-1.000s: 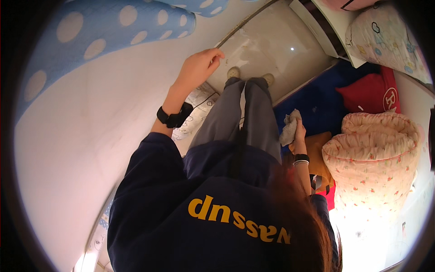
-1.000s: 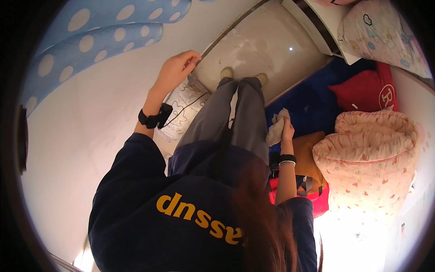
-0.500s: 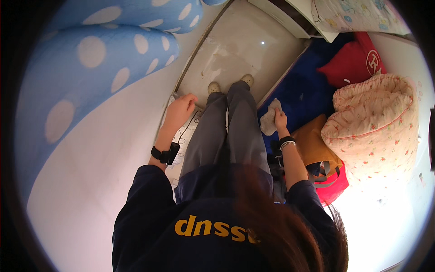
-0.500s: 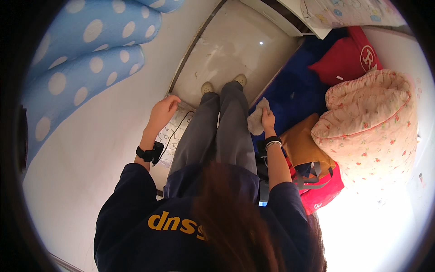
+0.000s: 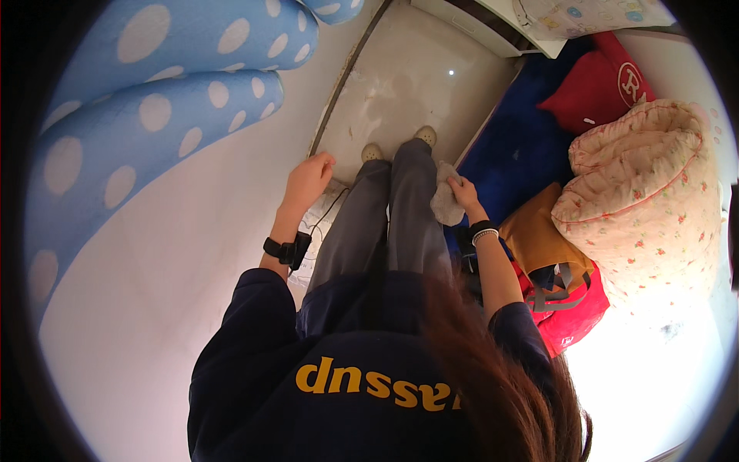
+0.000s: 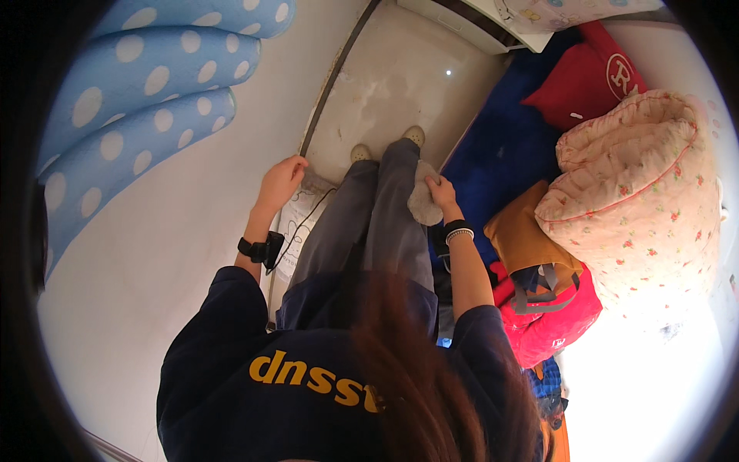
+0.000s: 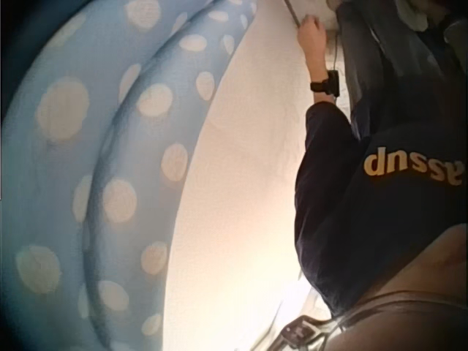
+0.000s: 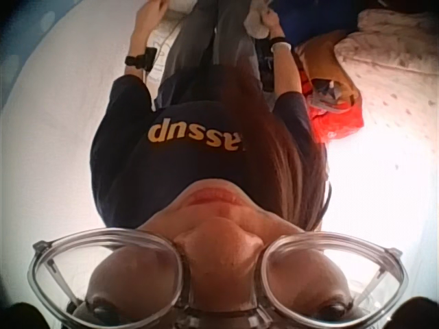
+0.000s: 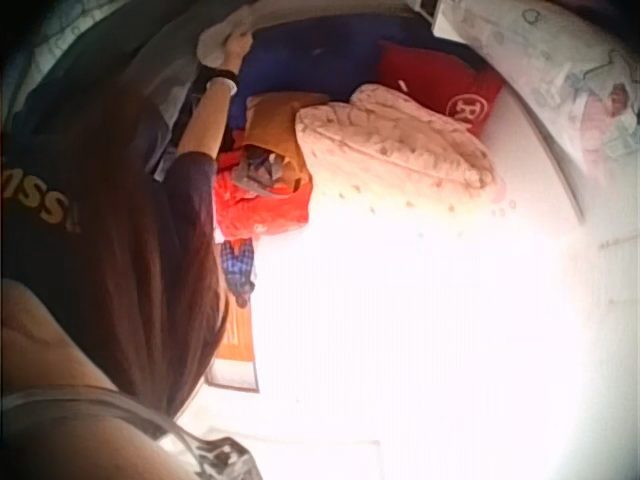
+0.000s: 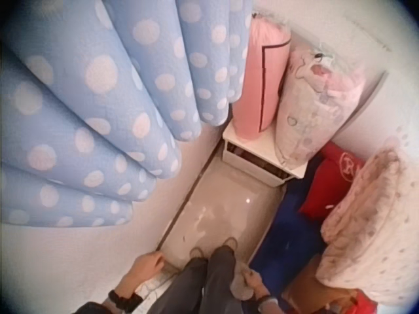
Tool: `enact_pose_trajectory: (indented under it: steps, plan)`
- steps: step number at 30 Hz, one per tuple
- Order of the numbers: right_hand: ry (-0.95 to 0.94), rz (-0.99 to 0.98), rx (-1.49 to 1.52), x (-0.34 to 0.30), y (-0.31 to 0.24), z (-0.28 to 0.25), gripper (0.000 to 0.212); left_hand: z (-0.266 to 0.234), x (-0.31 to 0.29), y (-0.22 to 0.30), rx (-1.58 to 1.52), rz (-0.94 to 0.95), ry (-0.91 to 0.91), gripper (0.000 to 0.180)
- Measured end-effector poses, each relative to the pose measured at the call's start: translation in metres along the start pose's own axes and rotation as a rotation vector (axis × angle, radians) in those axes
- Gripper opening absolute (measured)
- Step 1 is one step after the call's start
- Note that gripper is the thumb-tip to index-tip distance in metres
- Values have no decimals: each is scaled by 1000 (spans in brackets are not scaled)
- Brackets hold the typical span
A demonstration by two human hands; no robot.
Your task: The person cleans a bedroom by wiping down the headboard of a bed with a cloth, moving several bags and pillows aside to reach surfaces, and rearranging bedding.
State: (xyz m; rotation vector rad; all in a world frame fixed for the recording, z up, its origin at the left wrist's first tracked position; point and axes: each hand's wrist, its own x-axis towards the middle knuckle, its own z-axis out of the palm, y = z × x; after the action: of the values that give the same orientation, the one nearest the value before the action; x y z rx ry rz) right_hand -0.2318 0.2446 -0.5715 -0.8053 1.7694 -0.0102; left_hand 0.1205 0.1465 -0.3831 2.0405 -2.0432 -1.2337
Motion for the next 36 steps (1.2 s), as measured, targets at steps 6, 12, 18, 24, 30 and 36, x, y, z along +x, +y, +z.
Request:
enact_pose_trajectory:
  steps: [6, 12, 18, 24, 30, 36]
  plan:
    - [47, -18, -248, -20, -4, -17, 55, 5, -15, -17, -62, -86, 19, 14]
    - [54, -12, -255, -31, 0, -20, 55, 24, -38, -55, -119, -161, -10, 14]
    - [31, -68, -293, -49, -17, -12, 50, 49, -77, -104, -178, -239, 38, 15]
    - [29, -97, -353, -59, -19, 6, 52, 70, -106, -131, -234, -320, 44, 17]
    - [78, -125, -302, -70, -13, 21, 53, 88, -128, -157, -248, -357, 14, 16]
    - [83, -38, -348, -72, -2, 29, 55, 78, -129, -147, -188, -289, 28, 17]
